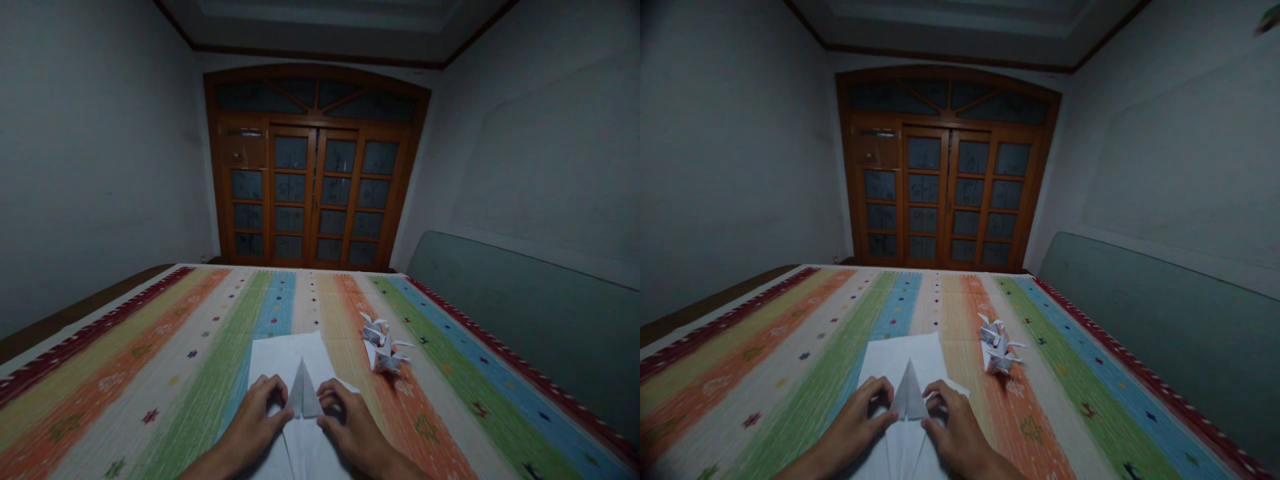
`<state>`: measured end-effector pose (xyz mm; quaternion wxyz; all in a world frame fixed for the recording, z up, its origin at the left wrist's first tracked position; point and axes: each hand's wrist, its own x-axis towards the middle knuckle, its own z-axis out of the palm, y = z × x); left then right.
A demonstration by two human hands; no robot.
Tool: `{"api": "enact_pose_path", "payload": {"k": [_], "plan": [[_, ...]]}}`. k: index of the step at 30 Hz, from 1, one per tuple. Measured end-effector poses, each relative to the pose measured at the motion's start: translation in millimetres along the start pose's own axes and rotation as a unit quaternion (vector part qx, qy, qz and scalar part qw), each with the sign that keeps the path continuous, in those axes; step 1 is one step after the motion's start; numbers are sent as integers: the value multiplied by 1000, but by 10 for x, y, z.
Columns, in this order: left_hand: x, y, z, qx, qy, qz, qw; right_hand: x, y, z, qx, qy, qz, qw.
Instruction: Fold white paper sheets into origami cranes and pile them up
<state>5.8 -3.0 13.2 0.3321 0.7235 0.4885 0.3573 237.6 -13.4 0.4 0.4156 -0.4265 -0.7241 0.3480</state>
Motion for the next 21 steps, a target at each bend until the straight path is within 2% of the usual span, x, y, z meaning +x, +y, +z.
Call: {"api": "enact_pose_path", "payload": {"k": [4,8,12,17,21], "plan": [[37,30,18,-155,-17,-5,988,43,-82,13,62,26,-1,998],[24,141,16,-223,0,-17,975,61,-153,-24,57,86,-20,994],[-10,213,3,-231,-18,-35,972,34,-161,-40,53,133,-49,988],[-21,218,-9,-223,-25,-57,973,4,-189,-45,61,140,-105,983],[-58,252,-11,-195,-25,-21,980,-9,-235,-58,49,157,-148,975]]}}
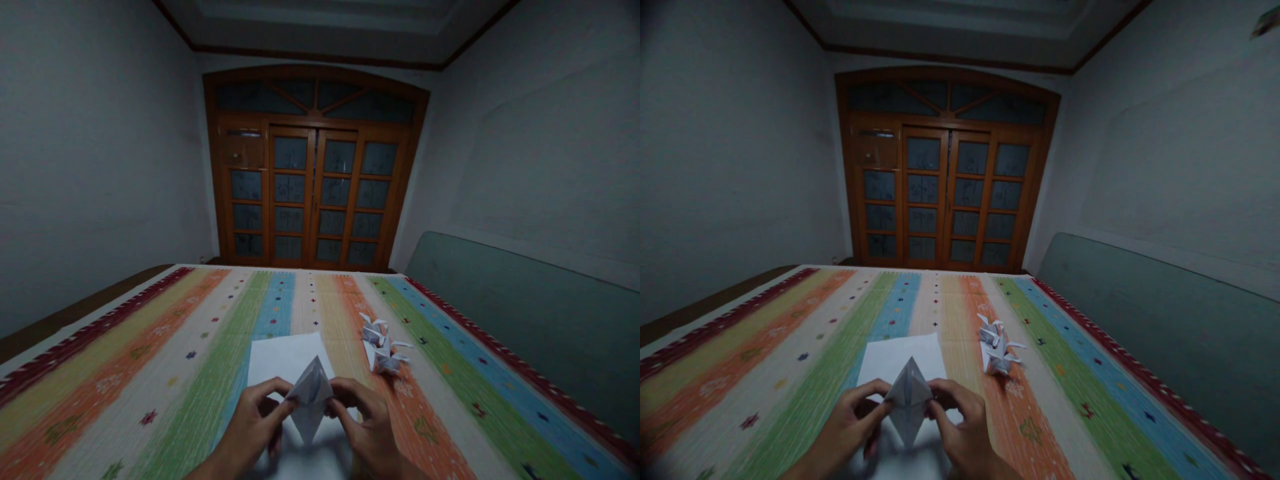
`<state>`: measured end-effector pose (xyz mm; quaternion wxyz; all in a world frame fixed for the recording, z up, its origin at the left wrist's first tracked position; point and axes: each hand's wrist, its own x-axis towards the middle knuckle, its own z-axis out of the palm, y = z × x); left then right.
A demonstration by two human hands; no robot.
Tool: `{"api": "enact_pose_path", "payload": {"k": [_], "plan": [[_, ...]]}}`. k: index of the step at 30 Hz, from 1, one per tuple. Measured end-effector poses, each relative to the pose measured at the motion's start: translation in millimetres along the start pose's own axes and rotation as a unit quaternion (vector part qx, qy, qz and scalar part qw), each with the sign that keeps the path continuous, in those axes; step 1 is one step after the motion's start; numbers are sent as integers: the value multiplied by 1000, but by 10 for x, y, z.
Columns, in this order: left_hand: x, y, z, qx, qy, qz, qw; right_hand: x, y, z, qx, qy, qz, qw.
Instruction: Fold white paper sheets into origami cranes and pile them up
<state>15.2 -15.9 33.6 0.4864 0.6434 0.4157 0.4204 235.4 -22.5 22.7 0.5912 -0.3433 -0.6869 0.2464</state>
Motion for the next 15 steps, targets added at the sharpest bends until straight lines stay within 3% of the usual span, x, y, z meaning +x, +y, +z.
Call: {"api": "enact_pose_path", "payload": {"k": [5,8,12,15], "plan": [[-69,90,-36,110,78,166,977,-24,-45,-30,-40,12,-70,997],[-90,71,-92,139,84,225,961,-13,-54,-52,-49,-5,-115,992],[-59,-52,-155,157,53,255,953,32,41,-71,-40,-43,-130,990],[-4,-128,-179,208,33,217,953,34,162,-77,-60,-107,-93,988]]}}
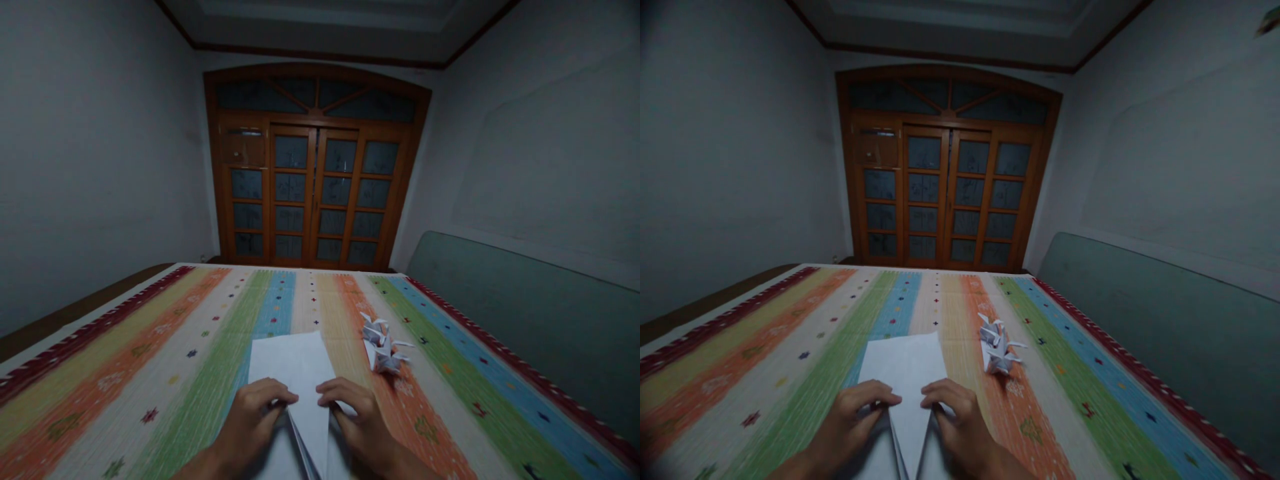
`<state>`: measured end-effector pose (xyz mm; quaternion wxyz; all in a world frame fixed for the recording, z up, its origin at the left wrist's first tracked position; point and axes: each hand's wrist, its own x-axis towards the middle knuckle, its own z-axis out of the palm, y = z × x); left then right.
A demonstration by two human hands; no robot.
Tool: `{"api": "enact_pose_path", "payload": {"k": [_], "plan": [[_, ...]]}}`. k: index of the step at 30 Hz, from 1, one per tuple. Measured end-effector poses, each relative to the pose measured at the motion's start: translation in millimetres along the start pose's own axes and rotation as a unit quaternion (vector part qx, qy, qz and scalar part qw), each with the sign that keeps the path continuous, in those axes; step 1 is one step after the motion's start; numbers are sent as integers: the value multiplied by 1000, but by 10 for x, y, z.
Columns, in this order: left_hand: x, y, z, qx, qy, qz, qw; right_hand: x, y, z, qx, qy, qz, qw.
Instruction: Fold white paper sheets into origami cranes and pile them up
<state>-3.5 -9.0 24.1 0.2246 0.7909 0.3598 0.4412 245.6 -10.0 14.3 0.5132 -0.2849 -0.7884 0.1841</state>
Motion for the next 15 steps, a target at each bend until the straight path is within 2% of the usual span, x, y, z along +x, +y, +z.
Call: {"api": "enact_pose_path", "payload": {"k": [4,8,13,15], "plan": [[37,-44,6,68,-56,-38,995,-58,75,27,-26,-99,31,994],[40,-34,-13,109,-82,-51,989,-74,49,29,-46,-152,40,986],[18,6,-90,104,-130,28,986,-63,-19,-23,-23,-171,33,984],[8,23,-123,87,-160,39,982,-65,-43,-41,-25,-179,46,982]]}}
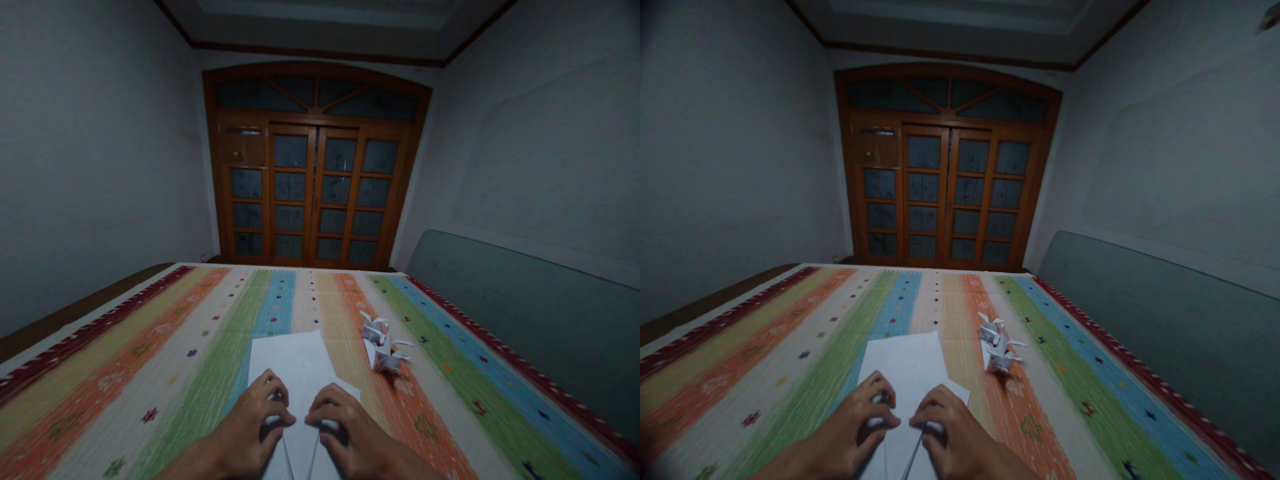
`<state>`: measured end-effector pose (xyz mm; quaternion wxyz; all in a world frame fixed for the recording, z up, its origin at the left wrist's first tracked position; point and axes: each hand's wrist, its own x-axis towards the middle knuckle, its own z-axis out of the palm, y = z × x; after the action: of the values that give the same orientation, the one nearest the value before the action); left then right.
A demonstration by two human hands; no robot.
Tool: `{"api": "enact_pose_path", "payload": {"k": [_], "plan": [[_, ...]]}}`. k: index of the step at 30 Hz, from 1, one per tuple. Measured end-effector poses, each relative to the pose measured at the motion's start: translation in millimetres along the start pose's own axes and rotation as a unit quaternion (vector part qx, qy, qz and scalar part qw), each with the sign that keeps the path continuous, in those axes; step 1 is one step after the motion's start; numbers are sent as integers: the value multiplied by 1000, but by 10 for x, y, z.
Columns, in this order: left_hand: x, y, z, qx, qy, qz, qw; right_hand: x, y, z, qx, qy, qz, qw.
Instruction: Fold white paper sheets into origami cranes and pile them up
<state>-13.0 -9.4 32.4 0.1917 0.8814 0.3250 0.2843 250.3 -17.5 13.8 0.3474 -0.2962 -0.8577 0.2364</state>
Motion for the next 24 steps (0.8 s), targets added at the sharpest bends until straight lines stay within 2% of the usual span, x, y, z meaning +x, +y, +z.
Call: {"api": "enact_pose_path", "payload": {"k": [3,6,11,18,24], "plan": [[-13,6,-23,-25,-37,-8,999,-9,-14,-4,2,-12,42,999],[-3,-4,-18,-34,-46,-16,998,-6,2,11,8,-12,62,998],[9,-44,11,-43,-38,-22,998,2,42,29,6,8,45,999],[-2,-120,64,-53,-35,6,998,-13,119,73,-10,39,20,999],[9,-163,127,-40,-17,-14,999,-35,157,92,-29,30,42,998]]}}
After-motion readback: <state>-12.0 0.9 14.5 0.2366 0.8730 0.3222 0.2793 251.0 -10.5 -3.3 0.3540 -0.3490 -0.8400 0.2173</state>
